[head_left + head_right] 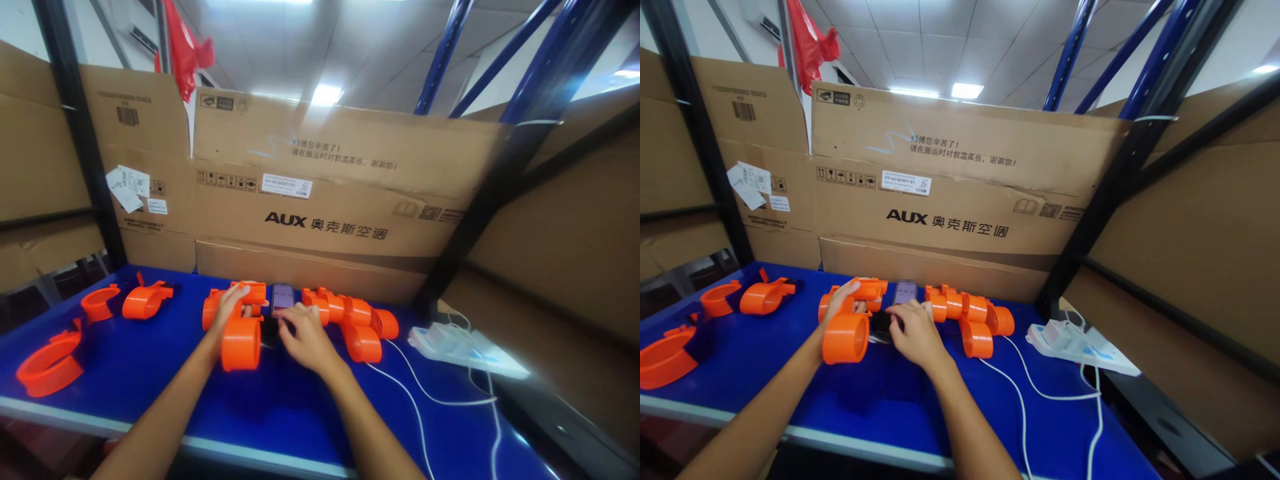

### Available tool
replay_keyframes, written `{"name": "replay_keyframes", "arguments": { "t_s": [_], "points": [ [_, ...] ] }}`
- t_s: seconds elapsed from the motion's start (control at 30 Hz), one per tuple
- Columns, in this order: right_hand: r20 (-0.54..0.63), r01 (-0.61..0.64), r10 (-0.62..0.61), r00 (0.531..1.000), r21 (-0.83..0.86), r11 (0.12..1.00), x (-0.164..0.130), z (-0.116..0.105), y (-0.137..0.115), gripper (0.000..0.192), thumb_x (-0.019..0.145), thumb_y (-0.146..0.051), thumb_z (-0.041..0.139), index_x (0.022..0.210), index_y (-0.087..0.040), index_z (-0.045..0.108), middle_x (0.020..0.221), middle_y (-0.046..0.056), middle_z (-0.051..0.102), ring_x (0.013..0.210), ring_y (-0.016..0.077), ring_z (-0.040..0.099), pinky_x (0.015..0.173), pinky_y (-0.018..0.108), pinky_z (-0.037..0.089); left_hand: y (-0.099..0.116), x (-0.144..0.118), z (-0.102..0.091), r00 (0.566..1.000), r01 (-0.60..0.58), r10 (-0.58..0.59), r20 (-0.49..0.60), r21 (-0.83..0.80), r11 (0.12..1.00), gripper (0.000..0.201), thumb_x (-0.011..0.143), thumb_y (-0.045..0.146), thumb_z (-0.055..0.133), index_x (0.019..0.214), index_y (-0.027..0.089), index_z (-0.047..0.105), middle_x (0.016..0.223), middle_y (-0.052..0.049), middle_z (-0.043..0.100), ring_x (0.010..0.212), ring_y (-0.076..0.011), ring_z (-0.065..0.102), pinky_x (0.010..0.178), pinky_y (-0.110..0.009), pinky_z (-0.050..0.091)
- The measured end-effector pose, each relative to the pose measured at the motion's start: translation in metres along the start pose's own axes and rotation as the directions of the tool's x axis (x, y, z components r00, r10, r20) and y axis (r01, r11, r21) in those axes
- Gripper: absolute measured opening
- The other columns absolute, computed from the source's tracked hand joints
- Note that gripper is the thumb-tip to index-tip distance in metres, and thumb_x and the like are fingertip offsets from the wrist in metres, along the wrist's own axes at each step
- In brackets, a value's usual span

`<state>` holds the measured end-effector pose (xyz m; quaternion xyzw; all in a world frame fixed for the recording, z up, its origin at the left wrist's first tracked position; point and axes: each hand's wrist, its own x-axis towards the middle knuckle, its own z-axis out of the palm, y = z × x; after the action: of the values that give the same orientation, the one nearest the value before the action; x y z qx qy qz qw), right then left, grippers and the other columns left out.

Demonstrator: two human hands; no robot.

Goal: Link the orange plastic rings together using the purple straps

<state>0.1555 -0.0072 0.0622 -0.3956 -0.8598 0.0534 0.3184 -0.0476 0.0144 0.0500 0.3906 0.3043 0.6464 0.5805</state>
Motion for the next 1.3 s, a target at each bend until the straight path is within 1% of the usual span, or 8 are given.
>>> {"name": "replay_keyframes", "arguments": {
  "t_s": [0.1, 0.3, 0.53, 0.67, 0.77, 0.9, 1.13, 1.3],
  "points": [
    [-0.106, 0.055, -0.04, 0.994, 0.139, 0.989, -0.006, -0.015, -0.001, 0.045, 0.094, -0.034, 0.055, 0.139, -0.025, 0.05, 0.117, 0.009, 0.066, 0.107, 0.0258, 0.057, 0.095, 0.043, 0.039, -0.008, 0.0, 0.004, 0.999, -0.048, 0.044, 0.029, 0.148, 0.988, 0.043, 0.073, 0.045, 0.073, 0.103, 0.015, 0.064, 0.058, 0.003, 0.061, 0.039, -0.0064, 0.044, 0.04, -0.018, 0.03],
    [0.066, 0.242, -0.26, 0.963, 0.202, 0.949, -0.014, -0.026, -0.021, 0.087, 0.072, -0.053, 0.079, 0.147, -0.03, 0.041, 0.14, 0.011, 0.051, 0.123, 0.032, 0.05, 0.107, 0.049, 0.036, -0.016, 0.002, 0.005, 0.998, -0.069, 0.069, 0.005, 0.156, 0.985, 0.04, 0.073, 0.045, 0.074, 0.103, 0.021, 0.063, 0.073, 0.003, 0.064, 0.052, -0.0101, 0.056, 0.048, -0.019, 0.041],
    [0.048, 0.225, -0.245, 0.968, 0.252, 0.941, -0.016, -0.013, -0.027, 0.075, 0.077, -0.044, 0.077, 0.144, -0.029, 0.046, 0.138, 0.011, 0.055, 0.125, 0.0311, 0.053, 0.107, 0.049, 0.04, -0.022, 0.003, 0.003, 0.985, -0.167, 0.172, 0.018, 0.368, 0.915, 0.042, 0.085, 0.051, 0.061, 0.117, 0.024, 0.062, 0.093, -0.005, 0.072, 0.063, -0.0166, 0.063, 0.062, -0.028, 0.048],
    [-0.111, 0.147, -0.12, 0.987, 0.29, 0.946, -0.009, -0.019, -0.011, 0.07, 0.08, -0.039, 0.076, 0.142, -0.026, 0.047, 0.139, 0.012, 0.054, 0.127, 0.0296, 0.052, 0.108, 0.047, 0.04, -0.002, -0.009, -0.015, 0.915, -0.358, 0.388, 0.107, 0.657, 0.664, 0.047, 0.089, 0.045, 0.059, 0.132, 0.028, 0.058, 0.112, -0.008, 0.071, 0.1, -0.0253, 0.066, 0.09, -0.036, 0.047],
    [-0.122, 0.052, -0.014, 0.992, 0.313, 0.948, 0.006, -0.026, 0.006, 0.064, 0.08, -0.038, 0.075, 0.138, -0.025, 0.051, 0.133, 0.011, 0.058, 0.121, 0.0282, 0.056, 0.105, 0.046, 0.044, 0.019, -0.014, -0.047, 0.847, -0.439, 0.453, 0.279, 0.847, 0.3, 0.042, 0.082, 0.041, 0.068, 0.122, 0.029, 0.066, 0.12, -0.008, 0.069, 0.113, -0.0313, 0.06, 0.101, -0.043, 0.042],
    [-0.009, -0.021, 0.028, 1.0, 0.409, 0.912, 0.034, -0.021, 0.024, 0.061, 0.077, -0.038, 0.077, 0.132, -0.024, 0.058, 0.12, 0.009, 0.066, 0.1, 0.024, 0.066, 0.091, 0.042, 0.053, 0.028, -0.009, -0.094, 0.834, -0.486, 0.246, 0.495, 0.868, -0.099, 0.052, 0.082, 0.041, 0.067, 0.131, 0.028, 0.06, 0.136, -0.01, 0.061, 0.127, -0.0353, 0.05, 0.108, -0.053, 0.035],
    [0.014, -0.016, 0.011, 1.0, 0.396, 0.918, 0.075, 0.019, 0.037, 0.059, 0.067, -0.04, 0.083, 0.12, -0.021, 0.066, 0.104, 0.005, 0.071, 0.089, 0.0204, 0.065, 0.082, 0.037, 0.053, 0.014, 0.014, -0.126, 0.811, -0.511, 0.19, 0.554, 0.827, -0.234, 0.046, 0.092, 0.032, 0.052, 0.137, 0.024, 0.053, 0.145, -0.011, 0.052, 0.133, -0.0289, 0.047, 0.108, -0.048, 0.039],
    [0.016, -0.004, -0.002, 1.0, 0.379, 0.925, 0.087, 0.039, 0.038, 0.062, 0.068, -0.041, 0.082, 0.123, -0.02, 0.064, 0.107, 0.006, 0.069, 0.092, 0.0197, 0.064, 0.084, 0.037, 0.052, 0.04, 0.023, -0.134, 0.832, -0.465, 0.143, 0.536, 0.815, -0.345, 0.056, 0.092, 0.045, 0.051, 0.144, 0.023, 0.046, 0.152, -0.012, 0.044, 0.142, -0.031, 0.036, 0.116, -0.052, 0.023]
  ]
}}
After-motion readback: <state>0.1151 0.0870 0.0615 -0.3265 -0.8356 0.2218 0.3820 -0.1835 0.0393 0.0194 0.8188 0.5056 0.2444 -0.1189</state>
